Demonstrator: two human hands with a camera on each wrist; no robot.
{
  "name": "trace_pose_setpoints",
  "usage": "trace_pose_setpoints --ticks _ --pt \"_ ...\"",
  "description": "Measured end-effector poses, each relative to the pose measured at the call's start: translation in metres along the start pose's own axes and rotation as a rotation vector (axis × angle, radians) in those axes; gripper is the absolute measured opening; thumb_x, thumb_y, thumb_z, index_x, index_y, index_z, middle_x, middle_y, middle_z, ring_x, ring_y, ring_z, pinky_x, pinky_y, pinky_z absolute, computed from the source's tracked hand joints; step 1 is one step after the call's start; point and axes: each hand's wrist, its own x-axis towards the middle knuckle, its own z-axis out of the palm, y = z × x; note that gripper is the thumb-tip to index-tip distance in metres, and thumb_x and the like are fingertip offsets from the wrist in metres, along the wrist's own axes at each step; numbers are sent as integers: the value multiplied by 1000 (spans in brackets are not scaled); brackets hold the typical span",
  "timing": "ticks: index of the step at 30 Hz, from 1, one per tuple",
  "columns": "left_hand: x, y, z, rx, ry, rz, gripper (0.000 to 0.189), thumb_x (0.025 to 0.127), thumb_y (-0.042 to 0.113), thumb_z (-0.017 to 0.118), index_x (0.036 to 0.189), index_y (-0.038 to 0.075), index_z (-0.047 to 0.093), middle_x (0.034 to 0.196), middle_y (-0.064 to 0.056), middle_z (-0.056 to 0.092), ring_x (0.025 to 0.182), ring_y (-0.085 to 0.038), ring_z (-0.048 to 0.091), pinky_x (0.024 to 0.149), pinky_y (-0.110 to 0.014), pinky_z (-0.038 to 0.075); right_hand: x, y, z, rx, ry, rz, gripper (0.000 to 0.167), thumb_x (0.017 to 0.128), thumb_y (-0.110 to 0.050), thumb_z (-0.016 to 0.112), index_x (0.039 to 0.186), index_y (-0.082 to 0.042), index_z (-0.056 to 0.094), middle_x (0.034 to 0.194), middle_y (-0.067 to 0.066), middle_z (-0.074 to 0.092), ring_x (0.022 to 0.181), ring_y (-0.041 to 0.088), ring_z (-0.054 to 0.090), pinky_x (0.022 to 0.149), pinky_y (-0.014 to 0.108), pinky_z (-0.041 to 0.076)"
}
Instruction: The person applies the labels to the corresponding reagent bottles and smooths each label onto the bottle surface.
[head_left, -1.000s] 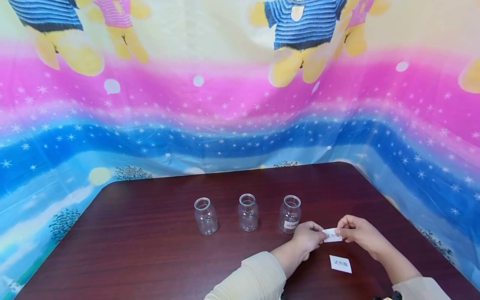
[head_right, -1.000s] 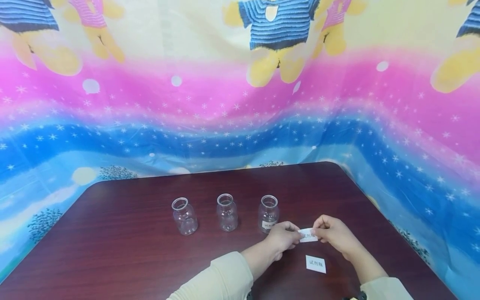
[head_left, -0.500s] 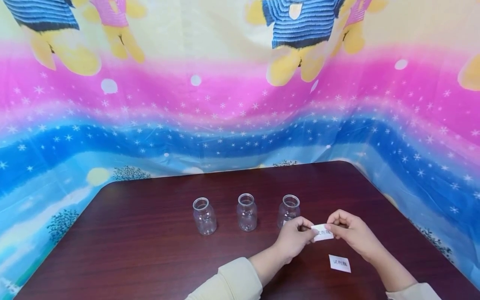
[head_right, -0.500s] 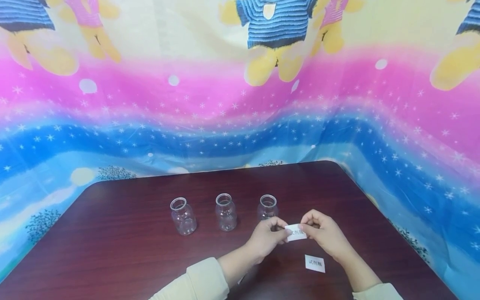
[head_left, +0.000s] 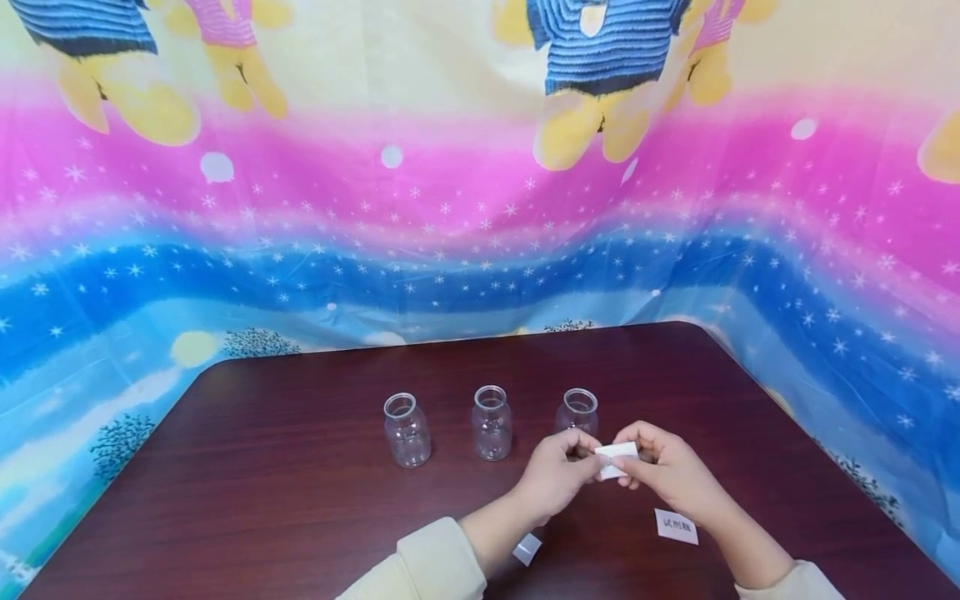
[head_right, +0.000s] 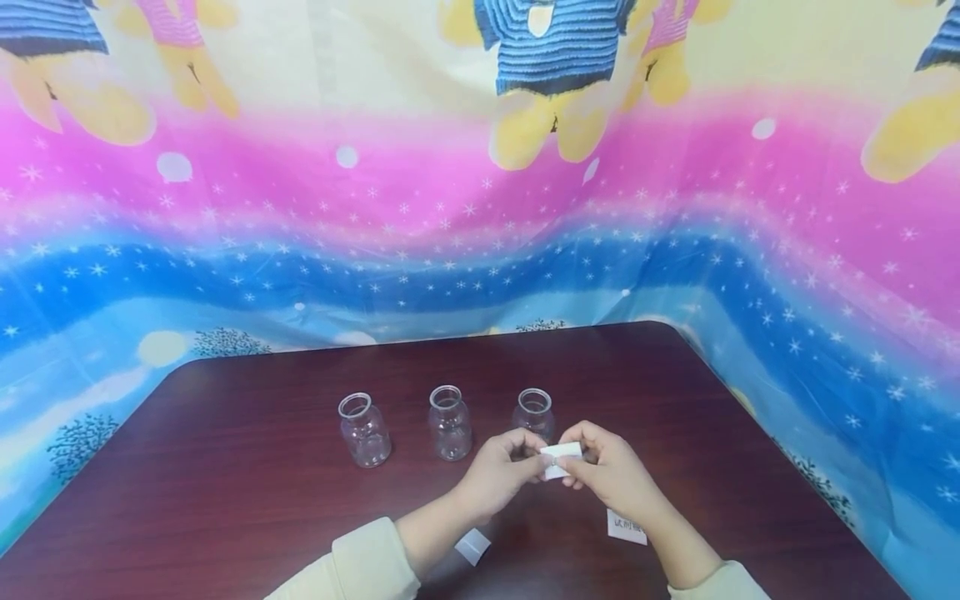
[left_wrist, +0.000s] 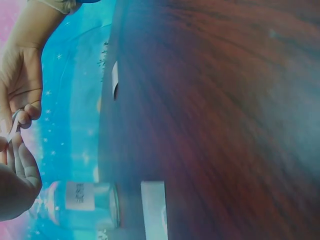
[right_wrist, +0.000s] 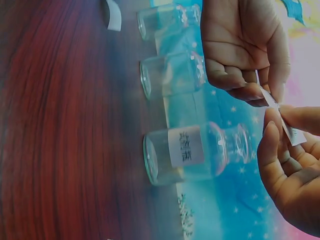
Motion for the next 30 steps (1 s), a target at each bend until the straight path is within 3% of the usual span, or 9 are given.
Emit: trace_pose_setpoints --ticks 13,23,30 --pt "-10 2 -35 -172 -79 -57 15 82 -2 50 88 -15 54 73 -13 59 63 -15 59 63 -31 50 14 -8 18 65 -61 -41 17 82 -6 56 93 5 50 70 10 55 58 18 55 54 31 48" --pt "-24 9 -59 -199 -229 -67 22 85 2 47 93 -18 50 76 -7 58 67 -12 59 69 -33 49 20 -11 31 114 -166 -98 13 81 -2 55 90 5 50 69 8 58 59 14 56 52 32 48" --pt "-28 4 -68 -231 -230 -79 24 85 2 48 95 -21 47 75 -7 57 67 -12 60 70 -36 48 23 -15 40 165 -199 -122 13 81 1 54 91 8 49 71 10 57 59 11 54 51 31 48"
